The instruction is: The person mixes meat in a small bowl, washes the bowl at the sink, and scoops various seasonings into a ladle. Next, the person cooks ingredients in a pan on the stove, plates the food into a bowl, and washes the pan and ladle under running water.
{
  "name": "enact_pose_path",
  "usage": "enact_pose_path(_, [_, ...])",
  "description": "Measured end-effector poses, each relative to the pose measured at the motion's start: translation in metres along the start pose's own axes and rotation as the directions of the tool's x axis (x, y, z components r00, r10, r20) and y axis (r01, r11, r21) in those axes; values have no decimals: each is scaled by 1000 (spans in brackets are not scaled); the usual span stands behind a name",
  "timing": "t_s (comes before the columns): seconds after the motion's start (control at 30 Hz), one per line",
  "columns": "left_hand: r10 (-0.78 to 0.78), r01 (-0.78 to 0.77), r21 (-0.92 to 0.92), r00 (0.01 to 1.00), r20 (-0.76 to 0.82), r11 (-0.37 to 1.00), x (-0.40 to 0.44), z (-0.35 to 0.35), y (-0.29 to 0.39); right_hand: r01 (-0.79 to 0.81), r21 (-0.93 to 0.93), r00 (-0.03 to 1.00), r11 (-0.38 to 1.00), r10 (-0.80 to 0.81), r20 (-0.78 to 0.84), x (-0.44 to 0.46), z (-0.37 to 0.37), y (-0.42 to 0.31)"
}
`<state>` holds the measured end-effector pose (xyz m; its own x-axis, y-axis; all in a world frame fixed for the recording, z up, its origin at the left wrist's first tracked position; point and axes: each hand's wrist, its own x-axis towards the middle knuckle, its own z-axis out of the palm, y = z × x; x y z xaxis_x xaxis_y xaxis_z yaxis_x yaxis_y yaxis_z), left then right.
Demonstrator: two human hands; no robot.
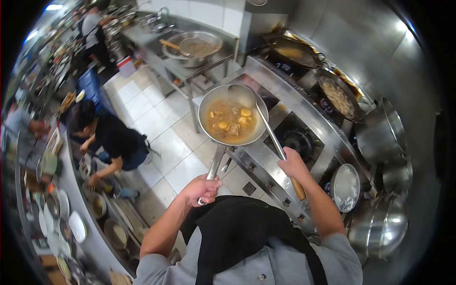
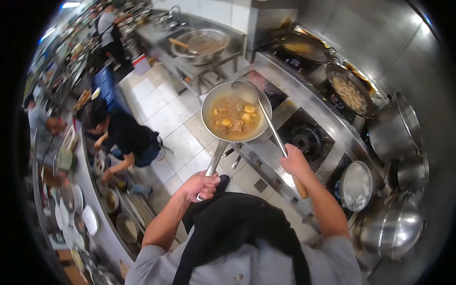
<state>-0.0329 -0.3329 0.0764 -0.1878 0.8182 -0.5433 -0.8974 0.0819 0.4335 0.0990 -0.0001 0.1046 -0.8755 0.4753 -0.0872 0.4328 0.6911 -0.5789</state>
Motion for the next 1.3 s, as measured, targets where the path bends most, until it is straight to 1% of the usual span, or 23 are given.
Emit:
enact_pose_path(0.03, [11, -11, 3, 1000, -9, 1000, -9, 1, -16, -177, 120, 971, 977, 153, 184, -8, -4, -16])
enact_pose_path(0.07, [19, -19, 3, 1000, -16, 1000, -19, 2, -30, -159, 115, 968, 981, 132, 214, -17, 4, -19])
enact_pose_path(0.13, [49, -51, -41, 998, -37, 998, -34, 2, -58, -235, 229, 919, 945, 139, 369, -38, 16, -21])
enact_pose_path(0.17, [68, -70, -57, 997, -35, 996, -42, 2, -71, -217, 211, 910, 953, 120, 396, -50, 20, -18])
enact_pose_path(0.23, [111, -119, -100, 990, -82, 988, -56, 3, -96, 68, 140, 938, 988, -111, 328, -74, 28, -9])
enact_pose_path(0.27, [123, -136, -113, 986, -117, 984, -63, 3, -108, 210, 105, 925, 972, -232, 301, -85, 30, -9])
enact_pose_path(0.3, [145, -164, -139, 980, -133, 977, -70, 4, -119, 236, 101, 909, 966, -256, 327, -97, 28, -11])
enact_pose_path(0.37, [184, -211, -123, 962, -200, 970, -85, 5, -136, 171, 0, 929, 985, -161, 335, -124, 13, -31])
enact_pose_path(0.53, [228, -283, -153, 926, -300, 947, -116, -1, -169, 147, -101, 941, 984, -107, 322, -135, 2, -55])
enact_pose_path(0.6, [235, -295, -160, 921, -311, 942, -126, -4, -179, 469, -52, 856, 882, -439, 274, -115, 11, -44])
enact_pose_path(0.67, [275, -340, -108, 879, -389, 934, -135, -5, -185, 457, -43, 865, 888, -433, 254, -100, 26, -55])
enact_pose_path(0.73, [297, -357, -90, 872, -389, 930, -144, -6, -186, 498, -44, 838, 866, -468, 281, -92, 39, -64])
enact_pose_path(0.8, [317, -373, -42, 839, -443, 927, -151, -3, -187, 543, -60, 818, 838, -511, 263, -98, 52, -69])
enact_pose_path(0.87, [331, -385, -35, 834, -443, 922, -152, -10, -189, 352, 127, 837, 927, -373, 401, -117, 56, -93])
enact_pose_path(0.9, [346, -395, -19, 827, -443, 919, -152, -14, -190, 351, 120, 834, 929, -368, 411, -124, 65, -98])
enact_pose_path(0.93, [338, -394, -35, 829, -444, 919, -149, -19, -193, 183, 51, 831, 982, -182, 526, -132, 75, -99])
enact_pose_path(0.97, [357, -423, -60, 825, -437, 904, -143, -24, -194, 20, -37, 787, 999, 7, 616, -141, 83, -104])
enact_pose_path(1.0, [378, -452, -81, 820, -430, 888, -141, -28, -194, 22, -45, 784, 999, 11, 620, -152, 87, -111])
enact_pose_path(1.07, [362, -428, -63, 826, -432, 902, -144, -30, -194, -254, 99, 610, 962, 80, 788, -177, 87, -137])
enact_pose_path(1.1, [347, -414, -72, 834, -429, 907, -146, -32, -195, -354, 149, 554, 923, 79, 829, -185, 88, -147])
enact_pose_path(1.17, [332, -404, -81, 837, -435, 911, -153, -34, -196, -349, 151, 537, 925, 65, 841, -192, 98, -148])
enact_pose_path(1.23, [271, -360, -150, 867, -418, 921, -164, -35, -198, -344, 159, 517, 925, 46, 855, -203, 109, -148])
enact_pose_path(1.3, [268, -370, -184, 868, -418, 911, -173, -37, -202, -157, 134, 624, 978, -6, 781, -216, 117, -149])
